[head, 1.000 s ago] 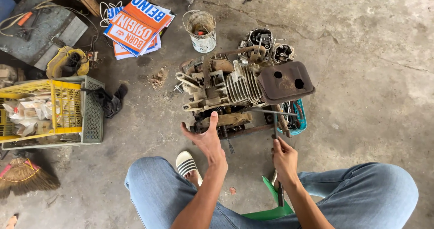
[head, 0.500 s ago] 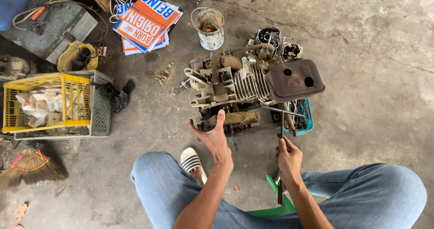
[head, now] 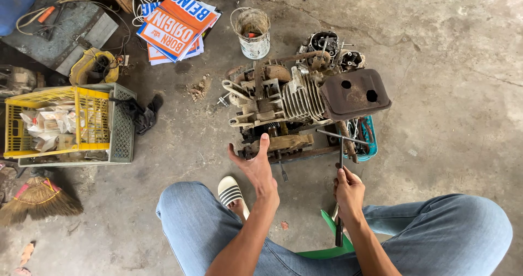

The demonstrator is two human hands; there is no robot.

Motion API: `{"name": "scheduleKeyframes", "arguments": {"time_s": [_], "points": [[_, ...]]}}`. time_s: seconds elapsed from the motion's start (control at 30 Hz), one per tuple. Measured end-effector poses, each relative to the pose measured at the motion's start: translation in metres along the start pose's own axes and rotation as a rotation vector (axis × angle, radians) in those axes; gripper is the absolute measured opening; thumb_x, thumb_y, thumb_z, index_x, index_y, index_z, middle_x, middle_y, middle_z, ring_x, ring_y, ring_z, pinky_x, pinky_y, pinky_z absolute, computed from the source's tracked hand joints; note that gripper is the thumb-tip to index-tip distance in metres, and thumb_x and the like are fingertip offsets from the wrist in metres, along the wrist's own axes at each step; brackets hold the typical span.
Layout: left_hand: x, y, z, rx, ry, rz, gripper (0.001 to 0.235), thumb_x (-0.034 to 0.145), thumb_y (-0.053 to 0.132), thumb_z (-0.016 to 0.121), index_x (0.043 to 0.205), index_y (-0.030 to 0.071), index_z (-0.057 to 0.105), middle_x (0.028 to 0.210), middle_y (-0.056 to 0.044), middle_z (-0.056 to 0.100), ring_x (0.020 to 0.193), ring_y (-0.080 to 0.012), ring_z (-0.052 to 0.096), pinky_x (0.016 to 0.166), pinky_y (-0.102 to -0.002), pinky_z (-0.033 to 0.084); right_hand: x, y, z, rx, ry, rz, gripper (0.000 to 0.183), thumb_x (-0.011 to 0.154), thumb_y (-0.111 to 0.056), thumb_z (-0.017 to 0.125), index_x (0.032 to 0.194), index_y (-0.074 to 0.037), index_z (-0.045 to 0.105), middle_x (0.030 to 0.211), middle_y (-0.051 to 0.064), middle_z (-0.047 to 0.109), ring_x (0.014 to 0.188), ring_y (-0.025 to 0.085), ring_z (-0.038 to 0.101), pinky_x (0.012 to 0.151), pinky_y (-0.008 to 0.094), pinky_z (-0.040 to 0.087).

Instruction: Disassembling a small engine to inspect and repair internal components using hand tools

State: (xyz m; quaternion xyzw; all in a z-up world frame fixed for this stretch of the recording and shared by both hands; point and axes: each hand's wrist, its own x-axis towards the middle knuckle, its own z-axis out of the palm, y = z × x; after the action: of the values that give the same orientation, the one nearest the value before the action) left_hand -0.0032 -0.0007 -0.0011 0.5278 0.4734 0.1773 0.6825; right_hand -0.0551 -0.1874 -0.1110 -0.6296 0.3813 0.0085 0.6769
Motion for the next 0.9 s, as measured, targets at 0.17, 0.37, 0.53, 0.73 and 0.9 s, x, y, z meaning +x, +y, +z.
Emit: {"name": "scheduleKeyframes", "arguments": {"time_s": [0.17,0.37,0.53,0.73,0.9], "points": [[0.002,-0.006,-0.002,0.0,-0.005,0.012,0.12,0.068,0.04,0.097,0.161,0.018,0.023,0.161,-0.032,0.022,0.15,-0.0449,0.029,0.12,-0.057,0.028,0.0,0.002,0.002,-0.002,-0.023,0.01,0.028,0.105,-0.017,0.055,0.128,-0.008,0.067,0.061,0.004,0.044,0.043,0.009,0.035,0.034,0.021,0.025],[0.001,-0.006,-0.003,0.032,-0.007,-0.005,0.12,0.069,0.043,0.096,0.161,0.018,0.024,0.16,-0.031,0.026,0.149,-0.0453,0.031,0.119,-0.058,0.028,-0.006,-0.003,0.003,0.017,-0.043,0.022,0.028,0.105,-0.018,0.054,0.129,-0.009,0.067,0.059,0.003,0.042,0.041,0.008,0.033,0.034,0.02,0.024],[0.007,-0.011,-0.006,0.045,-0.017,-0.019,0.118,0.071,0.043,0.095,0.161,0.021,0.023,0.158,-0.03,0.031,0.147,-0.045,0.034,0.118,-0.059,0.031,-0.005,-0.002,0.002,0.015,-0.041,0.02,0.027,0.105,-0.018,0.054,0.127,-0.011,0.068,0.059,0.003,0.042,0.041,0.008,0.033,0.033,0.02,0.024],[0.003,-0.005,-0.005,0.074,-0.033,0.003,0.119,0.069,0.045,0.095,0.161,0.016,0.024,0.159,-0.033,0.028,0.148,-0.0469,0.032,0.119,-0.058,0.029,-0.008,-0.004,0.005,0.018,-0.047,0.006,0.027,0.105,-0.016,0.054,0.127,-0.008,0.068,0.059,0.003,0.041,0.043,0.007,0.033,0.034,0.019,0.024],[0.01,-0.009,-0.007,0.072,-0.043,0.0,0.123,0.069,0.044,0.095,0.162,0.014,0.02,0.161,-0.034,0.023,0.149,-0.0474,0.029,0.12,-0.059,0.027,-0.002,0.006,0.002,-0.023,-0.049,-0.068,0.026,0.105,-0.015,0.056,0.126,-0.008,0.069,0.059,0.004,0.045,0.045,0.008,0.037,0.036,0.02,0.028]]}}
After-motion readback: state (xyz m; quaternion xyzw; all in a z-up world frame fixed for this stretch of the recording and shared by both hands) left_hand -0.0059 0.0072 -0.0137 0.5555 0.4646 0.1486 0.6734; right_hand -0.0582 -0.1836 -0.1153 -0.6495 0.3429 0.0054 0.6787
